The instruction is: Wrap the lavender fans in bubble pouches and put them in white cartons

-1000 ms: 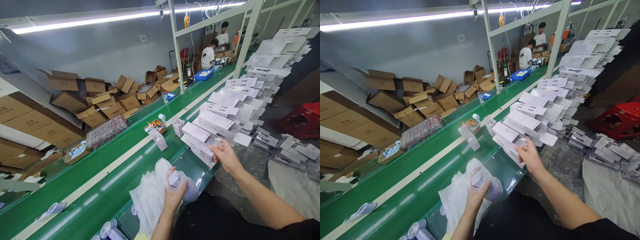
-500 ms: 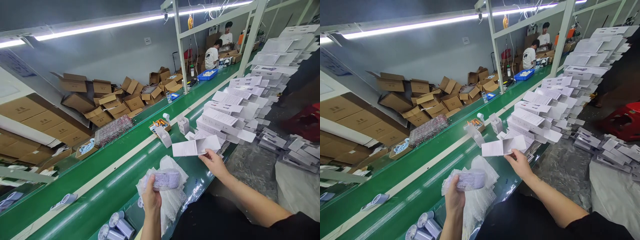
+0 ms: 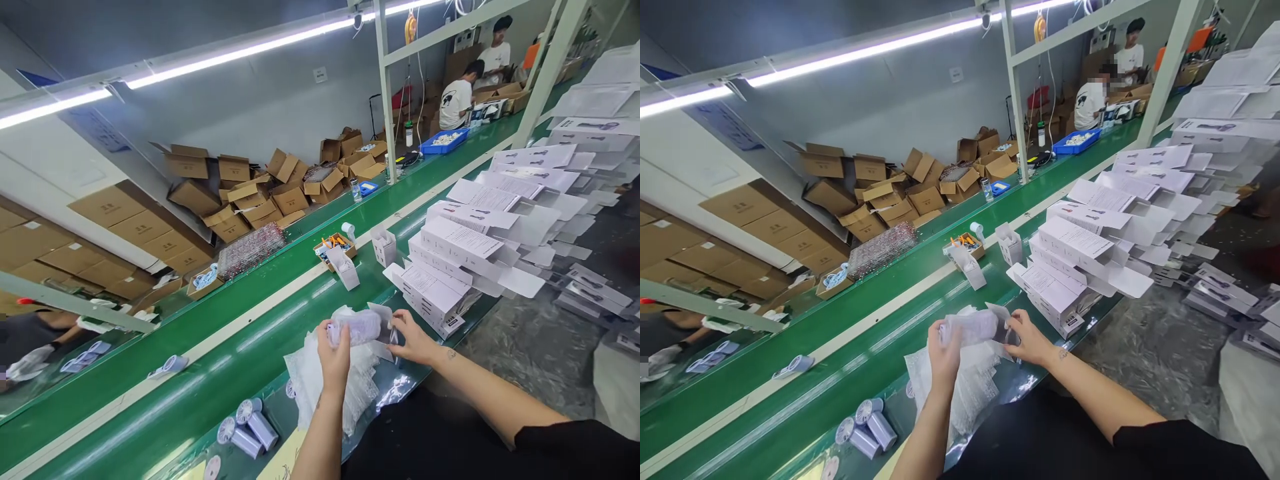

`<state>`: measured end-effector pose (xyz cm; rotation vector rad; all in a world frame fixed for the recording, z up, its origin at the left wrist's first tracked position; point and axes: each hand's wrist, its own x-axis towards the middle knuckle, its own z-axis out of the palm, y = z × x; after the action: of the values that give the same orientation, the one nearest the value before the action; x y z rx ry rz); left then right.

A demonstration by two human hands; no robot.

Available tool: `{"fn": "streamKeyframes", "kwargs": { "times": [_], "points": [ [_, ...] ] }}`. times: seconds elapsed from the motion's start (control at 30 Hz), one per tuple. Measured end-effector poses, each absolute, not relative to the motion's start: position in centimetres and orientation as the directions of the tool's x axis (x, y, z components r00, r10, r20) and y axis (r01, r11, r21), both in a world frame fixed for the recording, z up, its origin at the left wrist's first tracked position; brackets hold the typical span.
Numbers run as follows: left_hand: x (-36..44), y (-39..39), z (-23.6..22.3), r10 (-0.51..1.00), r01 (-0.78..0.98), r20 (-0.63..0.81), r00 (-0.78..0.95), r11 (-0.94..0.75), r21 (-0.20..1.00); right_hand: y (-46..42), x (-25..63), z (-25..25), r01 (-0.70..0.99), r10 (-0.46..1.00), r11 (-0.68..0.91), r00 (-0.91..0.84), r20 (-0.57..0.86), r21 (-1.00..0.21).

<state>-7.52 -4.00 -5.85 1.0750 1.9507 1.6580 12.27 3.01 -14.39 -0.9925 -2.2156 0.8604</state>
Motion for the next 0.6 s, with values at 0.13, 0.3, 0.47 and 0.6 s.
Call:
{"fn": "streamKeyframes", "kwargs": {
  "times": [0.13, 0.3, 0.47, 0.6],
  "points": [
    [-6.0, -5.1, -6.3, 0.861, 0.644, 0.343, -0.376, -0.023, 0.765, 3.2, 12.3, -14.8, 0.344, 0.733, 0.526, -0.647, 0.209, -0.778],
    [-2.8, -4.6, -6.1, 0.908, 0.842, 0.399, -0.127, -0.114, 0.527, 3.3, 13.1, -15.3, 0.324, 0.769, 0.464, -0.61, 0.193, -0.824],
    [-1.5, -3.7, -3.1, 0.995, 0.931, 0.013, -0.102, 0.091, 0.353, 2.9, 13.1, -16.1, 0.219, 0.735, 0.47, -0.633, 0.242, -0.855],
    [0.1, -2.2, -2.1, 0.973, 0.96, -0.167, -0.159, 0.192, 0.206, 3.3, 12.3, -15.5, 0.15, 0.706, 0.449, -0.664, 0.247, -0.881]
  ]
}}
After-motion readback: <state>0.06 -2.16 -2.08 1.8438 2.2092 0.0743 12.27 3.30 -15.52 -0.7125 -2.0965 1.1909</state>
